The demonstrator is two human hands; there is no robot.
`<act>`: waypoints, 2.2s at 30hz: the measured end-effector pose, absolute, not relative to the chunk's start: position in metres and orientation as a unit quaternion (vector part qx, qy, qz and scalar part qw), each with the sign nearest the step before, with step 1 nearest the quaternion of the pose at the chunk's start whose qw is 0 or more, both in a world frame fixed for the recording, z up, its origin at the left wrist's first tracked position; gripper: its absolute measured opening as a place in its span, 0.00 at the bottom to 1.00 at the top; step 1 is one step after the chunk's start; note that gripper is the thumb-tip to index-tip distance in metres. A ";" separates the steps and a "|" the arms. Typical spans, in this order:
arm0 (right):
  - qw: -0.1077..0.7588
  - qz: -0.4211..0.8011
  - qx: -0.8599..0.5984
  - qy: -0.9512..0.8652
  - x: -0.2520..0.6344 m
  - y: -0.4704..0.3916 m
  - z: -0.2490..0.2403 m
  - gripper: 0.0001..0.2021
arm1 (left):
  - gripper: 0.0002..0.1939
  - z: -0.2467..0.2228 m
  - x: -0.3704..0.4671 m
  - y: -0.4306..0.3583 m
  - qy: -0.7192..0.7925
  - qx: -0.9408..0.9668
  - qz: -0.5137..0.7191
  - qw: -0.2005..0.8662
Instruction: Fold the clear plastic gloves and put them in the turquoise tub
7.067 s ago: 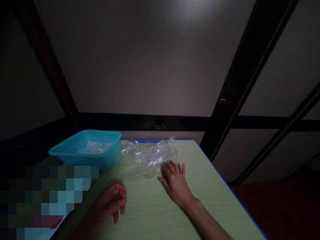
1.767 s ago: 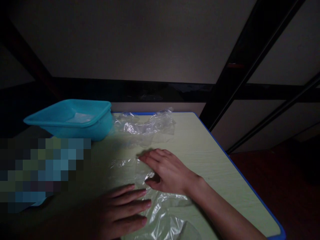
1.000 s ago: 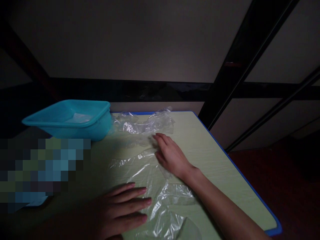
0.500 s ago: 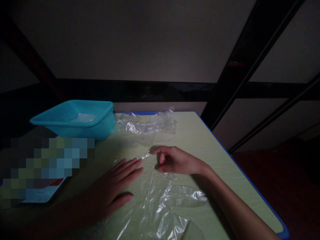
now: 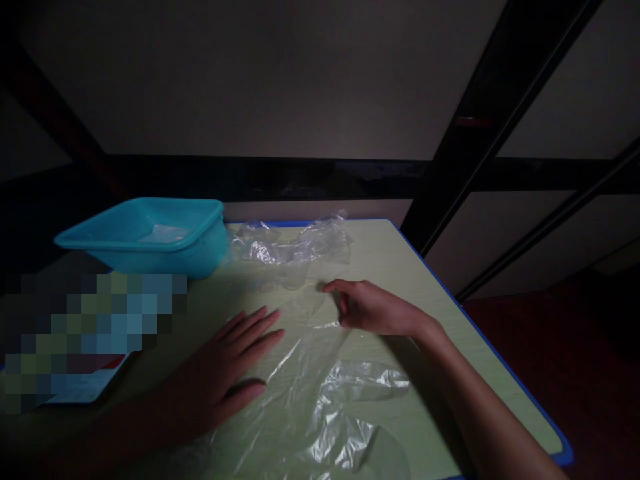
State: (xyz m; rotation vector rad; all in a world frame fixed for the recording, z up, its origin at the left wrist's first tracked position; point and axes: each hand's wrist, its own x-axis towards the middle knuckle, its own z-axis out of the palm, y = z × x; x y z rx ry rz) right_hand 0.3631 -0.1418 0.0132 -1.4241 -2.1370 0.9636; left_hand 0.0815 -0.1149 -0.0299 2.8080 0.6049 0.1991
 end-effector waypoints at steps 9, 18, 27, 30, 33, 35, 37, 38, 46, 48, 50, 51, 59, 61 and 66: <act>0.190 0.080 -0.582 -0.787 0.353 -0.140 0.015 0.13 | 0.27 -0.022 0.088 -0.113 0.281 0.951 0.045 0.124; 0.166 0.168 -0.390 -0.890 0.303 -0.157 0.011 0.17 | 0.14 -0.029 0.083 -0.113 0.220 0.933 0.249 0.137; 0.132 0.201 -0.380 -0.893 0.305 -0.159 0.005 0.27 | 0.23 -0.025 0.076 -0.116 0.147 0.971 0.087 0.166; 0.114 0.214 -0.371 -0.896 0.310 -0.158 0.006 0.34 | 0.30 -0.023 0.076 -0.113 0.131 0.975 0.064 0.168; 0.090 0.224 -0.379 -0.894 0.312 -0.156 0.006 0.37 | 0.35 -0.020 0.077 -0.112 0.131 0.976 0.040 0.170; 0.087 0.236 -0.378 -0.891 0.313 -0.156 0.005 0.39 | 0.38 -0.019 0.077 -0.112 0.132 0.976 0.026 0.169; 0.097 0.250 -0.372 -0.889 0.314 -0.155 0.005 0.41 | 0.39 -0.019 0.077 -0.112 0.132 0.976 0.021 0.170; 0.105 0.256 -0.368 -0.888 0.315 -0.155 0.006 0.42 | 0.39 -0.019 0.076 -0.112 0.132 0.976 0.023 0.170; 0.181 0.212 -0.399 -0.874 0.323 -0.151 0.017 0.21 | 0.39 -0.018 0.077 -0.113 0.123 0.974 0.031 0.188; 0.208 0.168 -0.454 -0.850 0.325 -0.149 0.016 0.14 | 0.39 -0.014 0.078 -0.116 0.117 0.975 0.017 0.190; 0.232 0.138 -0.510 -0.817 0.327 -0.146 0.012 0.10 | 0.39 -0.009 0.080 -0.121 0.103 0.976 0.003 0.192; 0.243 0.130 -0.536 -0.798 0.328 -0.145 0.009 0.09 | 0.38 -0.006 0.081 -0.123 0.093 0.977 -0.004 0.192; 0.299 0.155 -0.617 -0.711 0.333 -0.134 -0.009 0.11 | 0.30 -0.007 0.082 -0.122 0.116 0.979 0.054 0.159; 0.322 0.156 -0.611 -0.706 0.333 -0.132 -0.014 0.15 | 0.28 -0.012 0.081 -0.117 0.138 0.976 0.075 0.152; 0.354 0.211 -0.605 -0.681 0.334 -0.126 -0.025 0.18 | 0.25 -0.019 0.081 -0.111 0.158 0.972 0.094 0.148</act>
